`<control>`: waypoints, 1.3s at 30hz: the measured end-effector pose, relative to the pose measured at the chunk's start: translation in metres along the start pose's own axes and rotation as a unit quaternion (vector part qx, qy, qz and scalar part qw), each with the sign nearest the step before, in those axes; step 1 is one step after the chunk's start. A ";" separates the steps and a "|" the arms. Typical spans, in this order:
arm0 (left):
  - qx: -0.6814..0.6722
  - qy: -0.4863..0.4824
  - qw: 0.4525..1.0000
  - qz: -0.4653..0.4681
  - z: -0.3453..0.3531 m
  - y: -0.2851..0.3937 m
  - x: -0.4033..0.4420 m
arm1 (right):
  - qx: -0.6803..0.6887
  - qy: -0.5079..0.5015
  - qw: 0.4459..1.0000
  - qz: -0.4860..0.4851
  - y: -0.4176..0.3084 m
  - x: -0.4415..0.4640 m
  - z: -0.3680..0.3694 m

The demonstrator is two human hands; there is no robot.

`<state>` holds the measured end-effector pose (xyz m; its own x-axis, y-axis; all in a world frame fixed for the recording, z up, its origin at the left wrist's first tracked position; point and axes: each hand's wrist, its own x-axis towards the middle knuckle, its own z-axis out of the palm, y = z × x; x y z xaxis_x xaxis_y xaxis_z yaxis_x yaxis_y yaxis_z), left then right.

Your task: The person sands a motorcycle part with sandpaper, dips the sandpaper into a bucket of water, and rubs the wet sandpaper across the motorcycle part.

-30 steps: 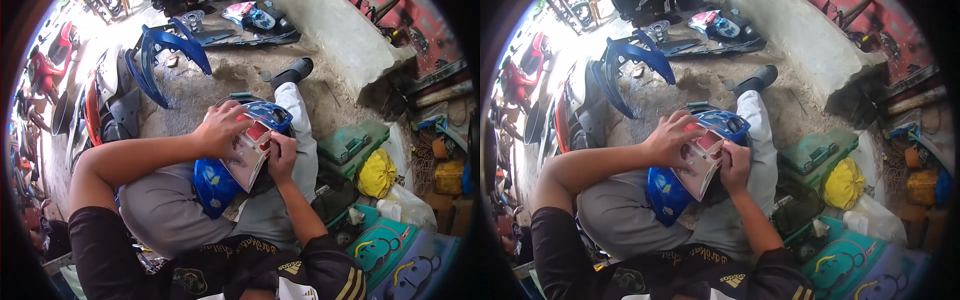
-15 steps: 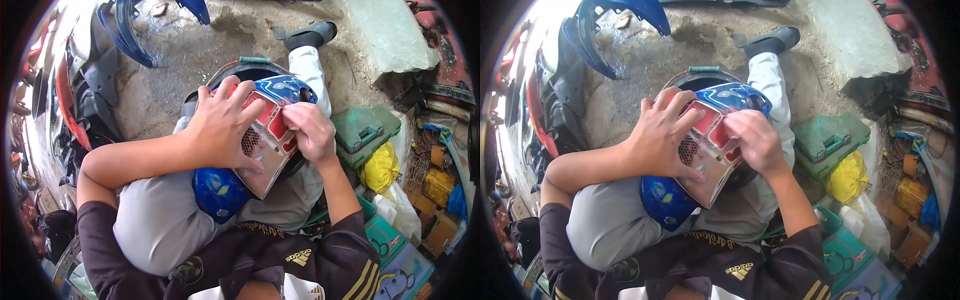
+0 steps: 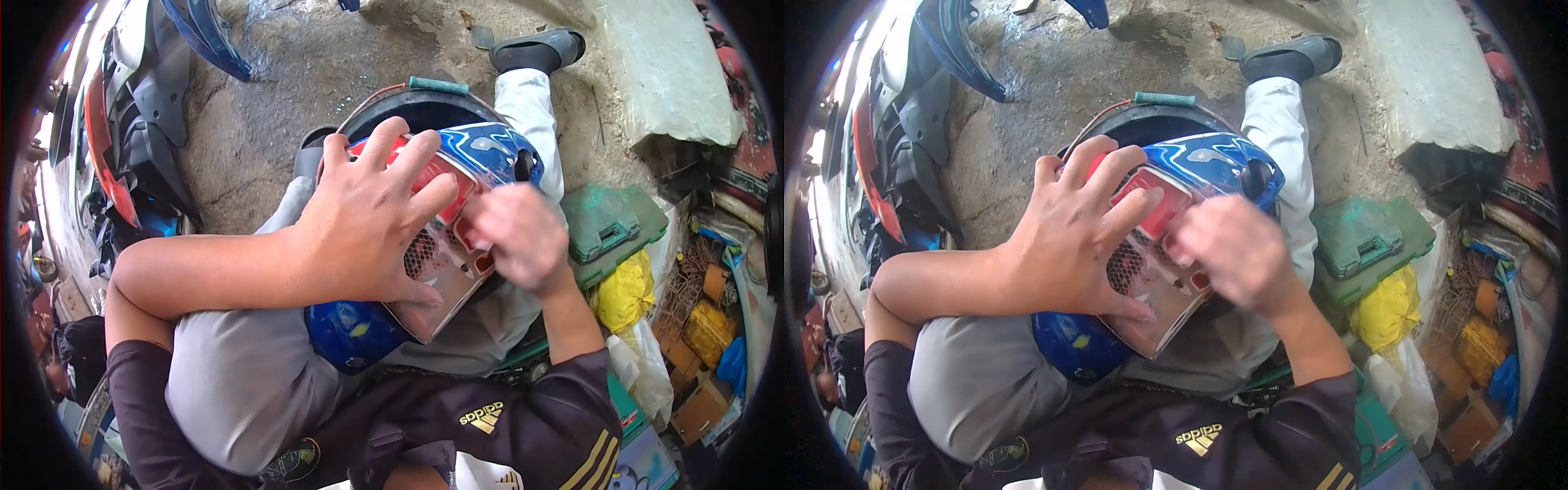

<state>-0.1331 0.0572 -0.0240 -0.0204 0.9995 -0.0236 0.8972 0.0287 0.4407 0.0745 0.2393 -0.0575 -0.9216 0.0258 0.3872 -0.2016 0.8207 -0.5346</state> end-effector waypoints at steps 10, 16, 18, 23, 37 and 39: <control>-0.004 0.006 1.000 0.005 0.003 0.000 -0.003 | 0.010 0.017 1.000 -0.004 0.014 -0.002 0.001; -0.008 0.002 1.000 0.002 0.002 -0.001 -0.002 | 0.076 0.040 0.996 0.019 -0.007 -0.002 0.006; -0.006 0.005 1.000 0.005 0.002 -0.001 -0.002 | 0.068 0.074 0.992 0.077 0.023 -0.005 0.007; -0.011 -0.007 1.000 -0.004 0.001 -0.001 -0.002 | 0.054 0.070 0.996 0.024 0.011 -0.001 0.010; -0.007 0.005 1.000 -0.011 0.002 -0.001 -0.002 | 0.060 0.088 0.994 0.019 0.027 0.002 0.013; -0.009 0.002 1.000 -0.014 0.003 -0.001 -0.003 | 0.081 0.072 0.994 0.011 0.012 0.002 0.012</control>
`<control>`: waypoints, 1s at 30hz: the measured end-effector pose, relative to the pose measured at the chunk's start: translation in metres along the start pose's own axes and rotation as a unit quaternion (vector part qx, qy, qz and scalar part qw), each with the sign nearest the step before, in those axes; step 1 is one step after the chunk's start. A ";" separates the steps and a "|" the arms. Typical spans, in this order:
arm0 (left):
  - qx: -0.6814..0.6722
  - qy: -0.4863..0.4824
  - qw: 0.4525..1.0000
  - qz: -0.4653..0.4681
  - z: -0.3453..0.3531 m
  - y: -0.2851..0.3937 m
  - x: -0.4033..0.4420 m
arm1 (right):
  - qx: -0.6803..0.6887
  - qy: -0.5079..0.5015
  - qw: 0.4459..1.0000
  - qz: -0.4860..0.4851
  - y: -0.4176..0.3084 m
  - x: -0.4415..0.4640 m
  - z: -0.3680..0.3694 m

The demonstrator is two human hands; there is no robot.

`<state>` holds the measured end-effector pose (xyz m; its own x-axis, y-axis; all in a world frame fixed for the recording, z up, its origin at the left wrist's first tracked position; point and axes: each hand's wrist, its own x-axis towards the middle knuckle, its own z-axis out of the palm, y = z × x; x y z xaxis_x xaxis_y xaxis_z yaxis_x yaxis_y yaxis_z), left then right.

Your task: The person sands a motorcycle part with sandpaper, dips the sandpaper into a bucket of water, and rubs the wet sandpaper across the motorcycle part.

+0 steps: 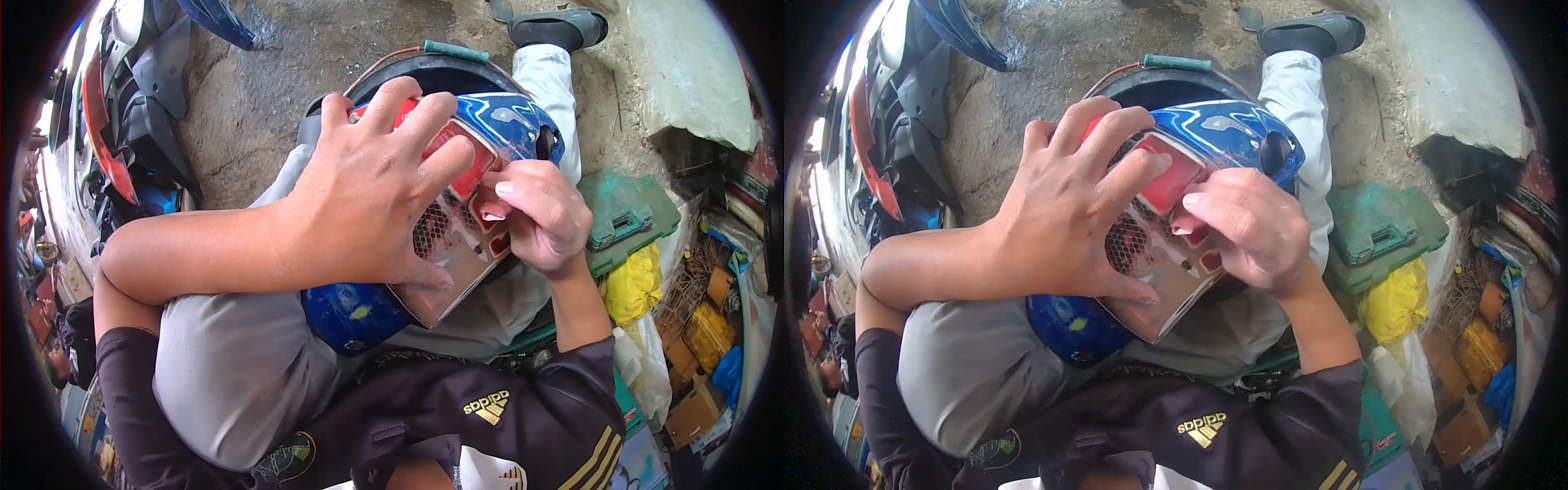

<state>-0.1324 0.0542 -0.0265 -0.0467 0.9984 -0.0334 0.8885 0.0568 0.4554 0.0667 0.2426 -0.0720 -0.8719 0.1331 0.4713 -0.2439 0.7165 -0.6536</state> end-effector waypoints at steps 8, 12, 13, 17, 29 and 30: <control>-0.001 -0.003 1.000 0.002 -0.001 -0.001 0.000 | 0.005 0.015 1.000 0.017 0.012 -0.004 0.002; -0.008 0.001 1.000 0.000 0.000 -0.002 0.000 | -0.005 0.010 1.000 -0.002 -0.003 0.001 0.006; -0.006 0.000 1.000 0.000 0.000 -0.003 0.000 | -0.004 0.003 1.000 -0.004 -0.003 -0.001 0.005; -0.006 -0.008 1.000 -0.007 -0.001 0.000 0.000 | -0.001 0.018 1.000 0.020 0.003 0.001 0.002; -0.005 -0.002 1.000 -0.008 0.000 0.001 -0.001 | -0.029 0.028 0.999 0.027 0.012 -0.002 0.002; -0.003 0.002 1.000 -0.008 -0.001 0.000 -0.001 | -0.025 0.018 0.999 0.017 0.009 0.001 0.003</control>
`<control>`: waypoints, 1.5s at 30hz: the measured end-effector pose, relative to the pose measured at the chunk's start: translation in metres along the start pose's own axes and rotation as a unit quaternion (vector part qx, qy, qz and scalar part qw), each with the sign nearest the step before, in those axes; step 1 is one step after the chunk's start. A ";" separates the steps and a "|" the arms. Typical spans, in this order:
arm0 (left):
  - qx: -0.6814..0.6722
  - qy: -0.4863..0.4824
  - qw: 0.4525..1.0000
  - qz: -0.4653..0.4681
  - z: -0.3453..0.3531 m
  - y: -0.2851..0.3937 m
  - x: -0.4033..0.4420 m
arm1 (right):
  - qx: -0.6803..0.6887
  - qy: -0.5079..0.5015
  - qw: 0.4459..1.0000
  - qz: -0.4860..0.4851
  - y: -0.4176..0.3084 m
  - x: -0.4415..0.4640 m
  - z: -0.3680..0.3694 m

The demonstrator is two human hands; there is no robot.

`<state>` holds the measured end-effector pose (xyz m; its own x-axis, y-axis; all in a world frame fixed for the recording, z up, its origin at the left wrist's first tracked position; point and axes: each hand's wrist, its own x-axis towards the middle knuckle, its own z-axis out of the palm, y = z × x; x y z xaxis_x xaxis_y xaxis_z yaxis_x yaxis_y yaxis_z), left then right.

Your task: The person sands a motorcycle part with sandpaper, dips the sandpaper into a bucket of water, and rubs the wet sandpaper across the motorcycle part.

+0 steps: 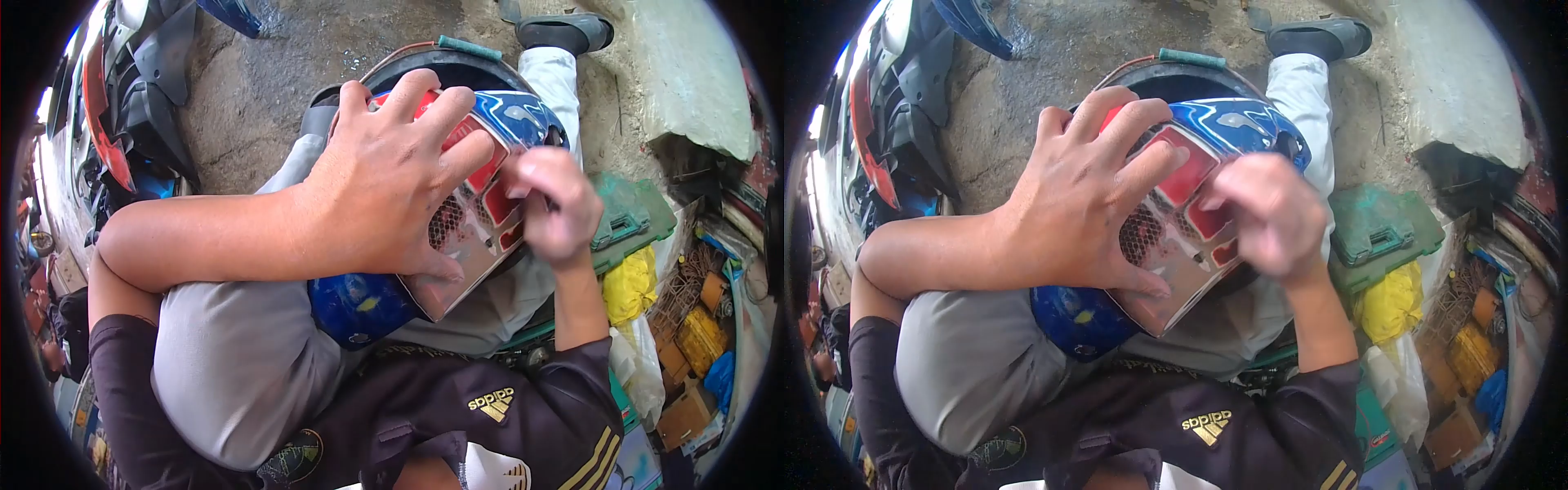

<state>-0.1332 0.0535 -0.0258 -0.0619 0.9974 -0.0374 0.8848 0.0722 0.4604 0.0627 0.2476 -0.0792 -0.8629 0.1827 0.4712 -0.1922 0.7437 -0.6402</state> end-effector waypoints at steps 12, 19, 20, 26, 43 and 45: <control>0.003 0.005 1.000 0.000 0.001 0.001 -0.001 | -0.011 0.010 0.999 0.051 0.004 -0.005 -0.002; -0.001 -0.012 1.000 -0.011 -0.001 0.002 -0.002 | -0.006 0.005 0.998 0.062 -0.001 -0.004 -0.001; -0.003 -0.011 1.000 -0.012 -0.001 0.001 -0.002 | 0.008 0.005 1.000 0.028 -0.007 -0.005 0.002; -0.002 0.000 1.000 -0.008 0.000 0.002 -0.002 | -0.002 0.013 1.000 0.003 -0.010 -0.007 0.003; -0.008 0.003 1.000 -0.012 0.002 0.001 -0.003 | 0.001 -0.022 0.999 -0.046 -0.034 -0.003 0.008; -0.008 0.007 1.000 -0.009 0.001 0.000 -0.003 | -0.015 0.010 1.000 -0.008 -0.001 -0.005 0.003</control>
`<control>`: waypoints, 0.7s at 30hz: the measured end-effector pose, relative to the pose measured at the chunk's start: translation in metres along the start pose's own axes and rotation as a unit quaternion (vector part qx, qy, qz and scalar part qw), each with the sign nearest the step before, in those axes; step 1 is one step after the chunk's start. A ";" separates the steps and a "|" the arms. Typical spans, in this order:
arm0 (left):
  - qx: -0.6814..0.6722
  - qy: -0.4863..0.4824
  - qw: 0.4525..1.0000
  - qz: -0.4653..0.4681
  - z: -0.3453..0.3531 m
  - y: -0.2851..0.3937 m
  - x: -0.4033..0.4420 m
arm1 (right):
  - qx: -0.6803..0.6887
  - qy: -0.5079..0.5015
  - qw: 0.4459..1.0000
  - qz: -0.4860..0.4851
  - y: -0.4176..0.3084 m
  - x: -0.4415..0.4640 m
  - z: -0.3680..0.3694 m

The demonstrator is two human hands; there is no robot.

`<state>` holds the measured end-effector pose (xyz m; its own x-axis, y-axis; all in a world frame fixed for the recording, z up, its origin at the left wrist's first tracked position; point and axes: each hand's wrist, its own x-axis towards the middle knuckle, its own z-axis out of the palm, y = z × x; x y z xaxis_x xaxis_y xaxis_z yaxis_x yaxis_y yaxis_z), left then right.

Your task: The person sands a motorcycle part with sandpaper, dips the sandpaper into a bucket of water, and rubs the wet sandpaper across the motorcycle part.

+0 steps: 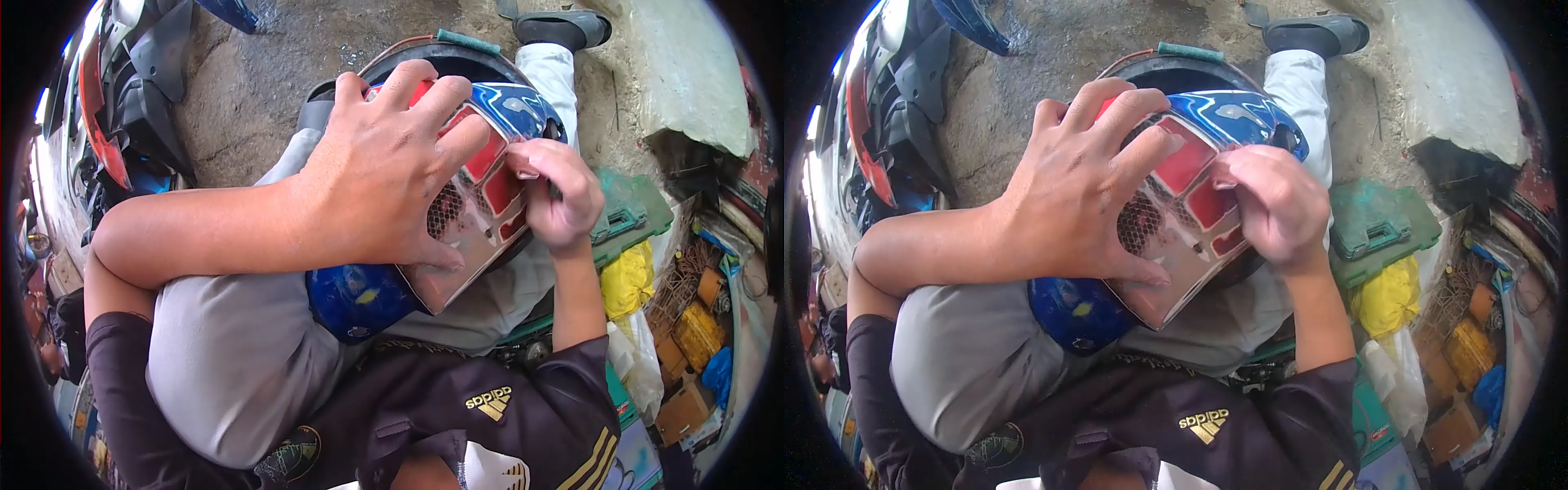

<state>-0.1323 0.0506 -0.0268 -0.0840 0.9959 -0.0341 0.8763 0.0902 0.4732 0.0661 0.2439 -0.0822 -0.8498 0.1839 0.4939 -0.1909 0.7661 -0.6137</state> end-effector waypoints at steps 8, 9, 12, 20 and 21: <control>-0.002 0.012 1.000 0.000 0.001 0.000 0.000 | -0.056 -0.044 0.997 -0.040 -0.004 -0.004 -0.003; 0.001 0.012 1.000 -0.003 0.001 -0.001 0.002 | -0.015 -0.067 0.996 -0.059 -0.024 0.002 -0.003; -0.001 0.000 1.000 -0.005 0.001 0.000 0.000 | 0.018 -0.064 0.997 -0.049 -0.052 0.002 0.007; -0.008 0.009 1.000 0.003 0.000 -0.002 0.000 | -0.050 -0.095 0.994 -0.036 -0.035 0.004 -0.004; -0.008 0.008 1.000 0.003 0.000 -0.002 0.000 | -0.030 -0.053 0.998 -0.004 -0.019 0.003 -0.001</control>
<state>-0.1342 0.0506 -0.0279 -0.0868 0.9961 -0.0183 0.8692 0.0847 0.4872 0.0675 0.2311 -0.0684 -0.8963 0.1144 0.4285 -0.1701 0.8035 -0.5704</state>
